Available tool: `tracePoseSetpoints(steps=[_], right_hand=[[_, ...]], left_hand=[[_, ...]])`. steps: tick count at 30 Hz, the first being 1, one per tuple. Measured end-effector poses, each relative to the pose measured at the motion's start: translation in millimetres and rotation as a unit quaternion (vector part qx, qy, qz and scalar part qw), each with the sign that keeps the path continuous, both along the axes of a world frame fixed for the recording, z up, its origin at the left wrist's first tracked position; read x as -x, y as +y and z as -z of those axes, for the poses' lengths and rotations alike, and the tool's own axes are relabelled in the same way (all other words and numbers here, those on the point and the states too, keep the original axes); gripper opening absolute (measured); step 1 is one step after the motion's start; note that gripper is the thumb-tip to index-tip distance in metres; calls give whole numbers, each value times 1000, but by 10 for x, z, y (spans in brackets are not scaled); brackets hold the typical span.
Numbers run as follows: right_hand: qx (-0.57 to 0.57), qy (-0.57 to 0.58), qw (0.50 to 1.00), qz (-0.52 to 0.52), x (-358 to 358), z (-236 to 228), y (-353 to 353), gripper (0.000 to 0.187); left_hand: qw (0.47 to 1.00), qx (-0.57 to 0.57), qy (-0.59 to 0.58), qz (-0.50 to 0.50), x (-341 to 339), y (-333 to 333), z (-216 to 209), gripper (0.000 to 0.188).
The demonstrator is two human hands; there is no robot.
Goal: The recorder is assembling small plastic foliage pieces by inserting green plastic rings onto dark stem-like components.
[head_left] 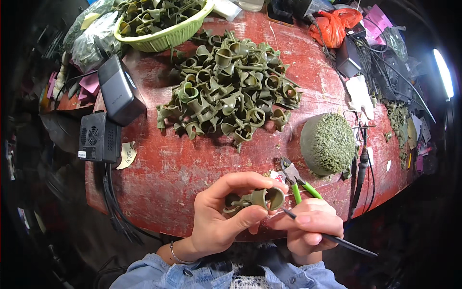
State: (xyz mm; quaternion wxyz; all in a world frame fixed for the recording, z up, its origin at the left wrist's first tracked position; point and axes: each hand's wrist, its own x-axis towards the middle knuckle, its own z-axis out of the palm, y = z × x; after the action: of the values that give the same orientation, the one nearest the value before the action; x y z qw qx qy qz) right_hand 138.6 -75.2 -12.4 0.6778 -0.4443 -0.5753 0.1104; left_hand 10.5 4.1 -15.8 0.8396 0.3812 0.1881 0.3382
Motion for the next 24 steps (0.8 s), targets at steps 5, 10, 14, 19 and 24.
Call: tracePoseSetpoints(steps=[5, 10, 14, 19, 24], right_hand=[[20, -8, 999, -42, -14, -28, -28, 24], [20, -4, 1000, -20, -19, 27, -31, 24], [25, -5, 1000, 3, -35, 36, -25, 24], [28, -19, 998, -60, -43, -20, -42, 22], [-13, 26, 999, 39, 62, 46, -12, 23]], left_hand=[[999, -15, 19, -27, -45, -8, -46, 35], [999, -11, 20, -25, -35, -25, -49, 37], [999, 10, 22, -42, -41, -56, -35, 38], [999, 22, 37, -16, -25, -34, -102, 37], [999, 14, 40, 3, 1, -25, -43, 37]])
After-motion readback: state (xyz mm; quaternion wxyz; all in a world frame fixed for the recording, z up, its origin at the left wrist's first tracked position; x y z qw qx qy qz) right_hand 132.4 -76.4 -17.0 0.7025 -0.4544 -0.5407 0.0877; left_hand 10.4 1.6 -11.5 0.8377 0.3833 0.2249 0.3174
